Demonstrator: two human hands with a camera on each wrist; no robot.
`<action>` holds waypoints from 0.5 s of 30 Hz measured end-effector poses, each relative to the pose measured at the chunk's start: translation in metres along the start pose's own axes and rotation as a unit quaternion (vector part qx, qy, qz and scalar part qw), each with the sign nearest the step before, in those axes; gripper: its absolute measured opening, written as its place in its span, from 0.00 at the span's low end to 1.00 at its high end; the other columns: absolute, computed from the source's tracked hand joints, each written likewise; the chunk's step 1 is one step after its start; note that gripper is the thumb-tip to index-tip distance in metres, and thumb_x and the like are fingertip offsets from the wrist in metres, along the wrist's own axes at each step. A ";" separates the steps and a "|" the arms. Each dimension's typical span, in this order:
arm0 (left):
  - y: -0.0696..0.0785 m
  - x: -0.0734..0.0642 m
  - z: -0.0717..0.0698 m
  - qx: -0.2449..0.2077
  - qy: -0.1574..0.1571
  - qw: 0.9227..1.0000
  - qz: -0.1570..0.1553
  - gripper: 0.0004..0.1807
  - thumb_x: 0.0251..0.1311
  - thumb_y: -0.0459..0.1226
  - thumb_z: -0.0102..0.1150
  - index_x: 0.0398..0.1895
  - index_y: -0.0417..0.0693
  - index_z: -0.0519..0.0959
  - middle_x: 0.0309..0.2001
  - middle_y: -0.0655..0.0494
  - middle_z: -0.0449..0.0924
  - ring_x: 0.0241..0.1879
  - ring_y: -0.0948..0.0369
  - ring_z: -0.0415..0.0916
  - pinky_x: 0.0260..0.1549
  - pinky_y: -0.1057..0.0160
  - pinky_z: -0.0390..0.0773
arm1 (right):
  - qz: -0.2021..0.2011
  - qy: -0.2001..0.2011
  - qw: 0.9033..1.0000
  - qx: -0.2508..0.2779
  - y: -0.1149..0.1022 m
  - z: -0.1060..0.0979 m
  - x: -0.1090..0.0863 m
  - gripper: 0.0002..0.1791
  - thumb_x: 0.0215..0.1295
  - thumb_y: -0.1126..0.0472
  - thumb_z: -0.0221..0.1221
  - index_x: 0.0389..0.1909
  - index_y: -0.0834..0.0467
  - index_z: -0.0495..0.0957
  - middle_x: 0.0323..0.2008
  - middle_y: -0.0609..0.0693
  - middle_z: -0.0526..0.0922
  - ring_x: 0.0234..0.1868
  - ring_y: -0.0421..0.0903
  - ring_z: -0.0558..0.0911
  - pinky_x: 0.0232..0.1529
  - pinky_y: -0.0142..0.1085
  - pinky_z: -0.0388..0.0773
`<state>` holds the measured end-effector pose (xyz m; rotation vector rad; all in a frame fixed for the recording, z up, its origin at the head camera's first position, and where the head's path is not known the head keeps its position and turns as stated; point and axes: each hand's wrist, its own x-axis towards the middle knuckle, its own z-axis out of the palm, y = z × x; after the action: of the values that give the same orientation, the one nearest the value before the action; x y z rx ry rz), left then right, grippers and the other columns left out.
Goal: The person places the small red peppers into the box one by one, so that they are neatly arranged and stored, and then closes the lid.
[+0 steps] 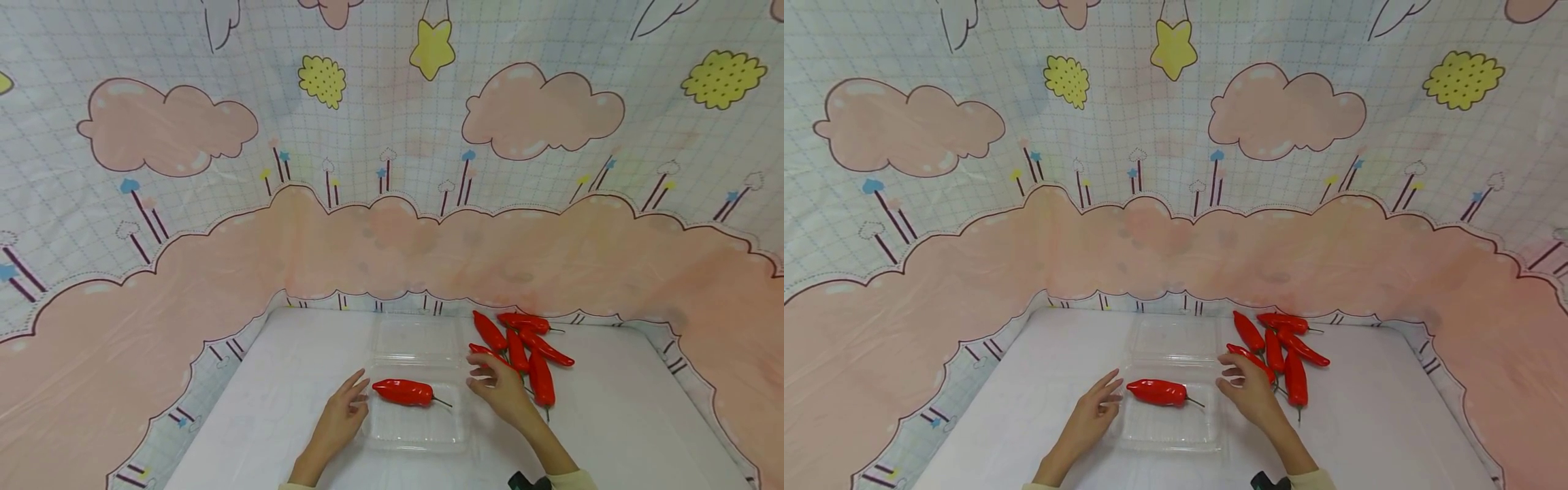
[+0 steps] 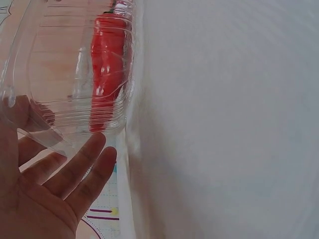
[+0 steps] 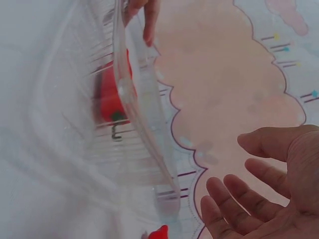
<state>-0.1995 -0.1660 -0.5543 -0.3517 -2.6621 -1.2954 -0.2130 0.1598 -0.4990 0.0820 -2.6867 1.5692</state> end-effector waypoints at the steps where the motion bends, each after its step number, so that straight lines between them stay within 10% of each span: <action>1: 0.000 0.000 0.000 -0.001 0.000 1.000 0.000 0.25 0.59 0.29 0.56 0.62 0.37 0.75 0.70 0.46 0.68 0.45 0.55 0.85 0.42 0.65 0.85 | 0.000 -0.001 1.000 0.000 0.002 0.000 0.000 0.24 0.59 0.63 0.67 0.58 0.52 0.77 0.57 0.52 0.81 0.51 0.49 0.83 0.50 0.41 0.84; 15: -0.001 0.000 0.000 -0.011 -0.001 1.000 0.000 0.25 0.59 0.28 0.56 0.62 0.37 0.75 0.70 0.46 0.68 0.45 0.54 0.85 0.42 0.65 0.85 | 0.019 0.017 0.999 -0.023 0.021 -0.013 -0.003 0.25 0.59 0.62 0.67 0.58 0.53 0.76 0.56 0.56 0.81 0.53 0.54 0.81 0.47 0.43 0.85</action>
<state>-0.1995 -0.1668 -0.5556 -0.3562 -2.6505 -1.3252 -0.2116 0.1819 -0.5108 0.0027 -2.7125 1.5018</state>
